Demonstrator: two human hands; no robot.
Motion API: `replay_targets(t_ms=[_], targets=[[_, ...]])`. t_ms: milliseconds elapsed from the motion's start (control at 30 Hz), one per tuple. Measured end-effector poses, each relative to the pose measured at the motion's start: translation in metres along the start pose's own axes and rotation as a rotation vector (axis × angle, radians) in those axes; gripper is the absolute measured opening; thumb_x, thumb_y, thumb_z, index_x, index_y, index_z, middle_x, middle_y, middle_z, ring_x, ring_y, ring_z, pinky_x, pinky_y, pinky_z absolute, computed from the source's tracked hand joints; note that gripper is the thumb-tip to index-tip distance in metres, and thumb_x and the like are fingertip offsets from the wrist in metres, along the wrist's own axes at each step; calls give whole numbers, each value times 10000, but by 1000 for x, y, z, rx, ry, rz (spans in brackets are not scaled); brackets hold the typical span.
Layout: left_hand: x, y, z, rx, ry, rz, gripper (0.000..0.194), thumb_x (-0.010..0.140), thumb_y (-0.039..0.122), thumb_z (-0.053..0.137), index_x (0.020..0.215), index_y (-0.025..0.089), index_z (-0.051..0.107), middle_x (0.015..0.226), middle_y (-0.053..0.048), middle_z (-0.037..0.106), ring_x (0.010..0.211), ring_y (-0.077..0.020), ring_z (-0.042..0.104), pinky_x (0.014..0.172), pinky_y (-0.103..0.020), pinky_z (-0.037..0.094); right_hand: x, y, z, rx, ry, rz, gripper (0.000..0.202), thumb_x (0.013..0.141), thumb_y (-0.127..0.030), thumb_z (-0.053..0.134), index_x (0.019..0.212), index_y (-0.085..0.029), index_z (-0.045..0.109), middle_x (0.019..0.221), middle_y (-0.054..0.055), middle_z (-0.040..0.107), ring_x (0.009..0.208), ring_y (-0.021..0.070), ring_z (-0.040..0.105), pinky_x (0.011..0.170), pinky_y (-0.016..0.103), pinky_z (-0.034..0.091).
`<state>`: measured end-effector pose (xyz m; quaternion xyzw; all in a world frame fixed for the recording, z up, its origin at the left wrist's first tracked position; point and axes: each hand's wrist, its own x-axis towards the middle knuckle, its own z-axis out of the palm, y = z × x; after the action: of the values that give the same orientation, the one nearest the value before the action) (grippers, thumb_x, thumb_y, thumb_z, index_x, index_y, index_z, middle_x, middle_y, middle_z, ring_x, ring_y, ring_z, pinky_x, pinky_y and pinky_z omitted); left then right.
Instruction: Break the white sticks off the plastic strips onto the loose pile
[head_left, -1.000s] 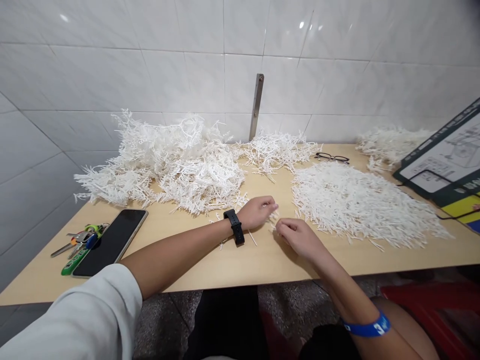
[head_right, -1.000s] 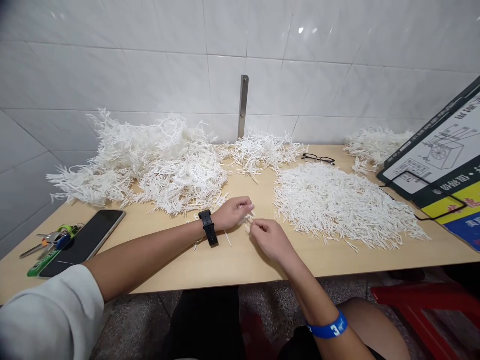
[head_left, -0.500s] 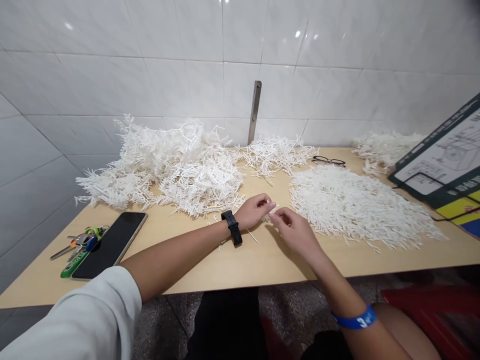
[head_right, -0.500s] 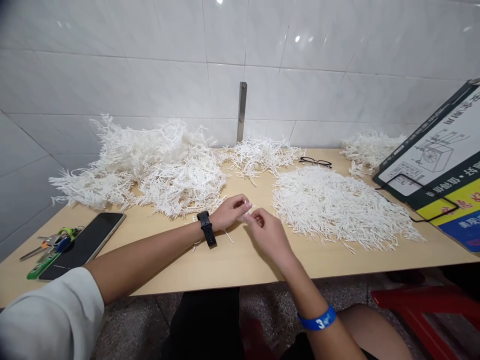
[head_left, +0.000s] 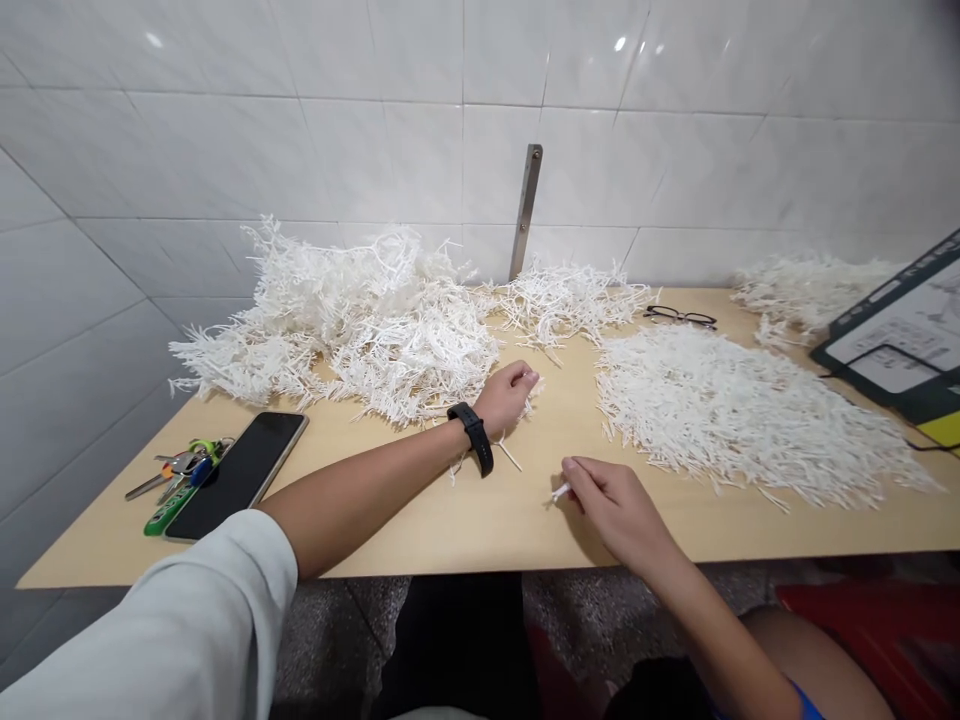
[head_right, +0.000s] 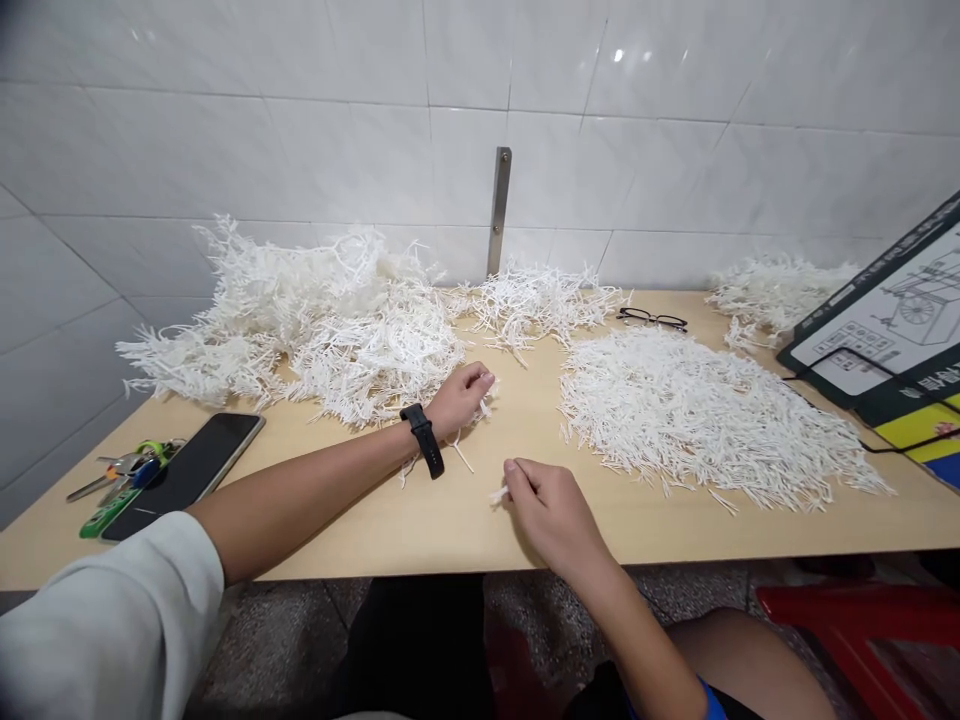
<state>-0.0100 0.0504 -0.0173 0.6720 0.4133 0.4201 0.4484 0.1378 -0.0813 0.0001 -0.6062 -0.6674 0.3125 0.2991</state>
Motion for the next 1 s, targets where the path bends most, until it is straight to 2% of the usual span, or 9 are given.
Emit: replay_targets(t_ms=[67,133,200,233,367,533,700,833,1000], targets=[[1,-2,0,-32,-70,18,273,869,390,533,721,166,482,595,63,392,567,-80,359,566,-218,296,2,6,-19,-155,30,-55,354,956,-377,369,821,-190,637,772,72,667,740,223,601,665,309,411],[-1,-2,1,-85,-145,23,295,853,435,550,739,168,495,591,65,405,549,-75,371,554,-213,301,12,13,-37,-392,252,-72,304,908,-280,420,1072,-167,650,1017,145,688,925,281,606,777,366,419],[-6,0,3,-129,-148,-7,317,834,464,565,736,173,489,575,66,416,527,-76,398,537,-211,312,23,15,-45,-498,445,-58,318,877,-275,462,1103,-148,647,1092,178,668,983,309,585,806,397,408],[-8,1,4,-150,-135,-27,325,826,472,571,730,174,485,571,64,427,521,-80,418,532,-212,321,28,14,-43,-460,454,-43,294,883,-313,470,1032,-151,664,1037,169,680,940,300,591,781,386,412],[-13,4,5,-189,-108,-26,332,791,470,620,719,164,515,601,48,478,545,-84,460,547,-215,353,43,0,-10,-20,119,12,416,893,-528,454,721,-192,628,700,60,658,653,202,560,602,303,383],[-10,3,2,-213,-105,-18,339,791,469,615,695,157,524,599,46,468,570,-85,423,559,-220,338,57,-13,26,279,84,7,446,851,-567,477,584,-211,461,545,-8,506,534,138,433,553,282,319],[-2,1,-6,-81,-24,16,357,802,462,586,649,159,478,562,62,376,547,-73,323,534,-219,268,45,-12,23,425,20,65,455,837,-483,498,502,-230,325,464,-49,342,468,102,308,504,275,254],[-5,3,-4,-87,-158,2,395,771,527,627,692,152,534,547,60,415,519,-68,352,508,-211,257,41,-5,16,368,80,70,477,858,-567,490,550,-204,460,515,-22,448,505,117,398,523,271,295],[-14,6,2,-299,-170,-124,456,675,577,711,727,161,531,544,34,534,476,-97,483,482,-217,336,58,3,23,457,5,63,518,827,-668,515,627,-190,509,552,-11,511,497,111,413,495,262,284]])
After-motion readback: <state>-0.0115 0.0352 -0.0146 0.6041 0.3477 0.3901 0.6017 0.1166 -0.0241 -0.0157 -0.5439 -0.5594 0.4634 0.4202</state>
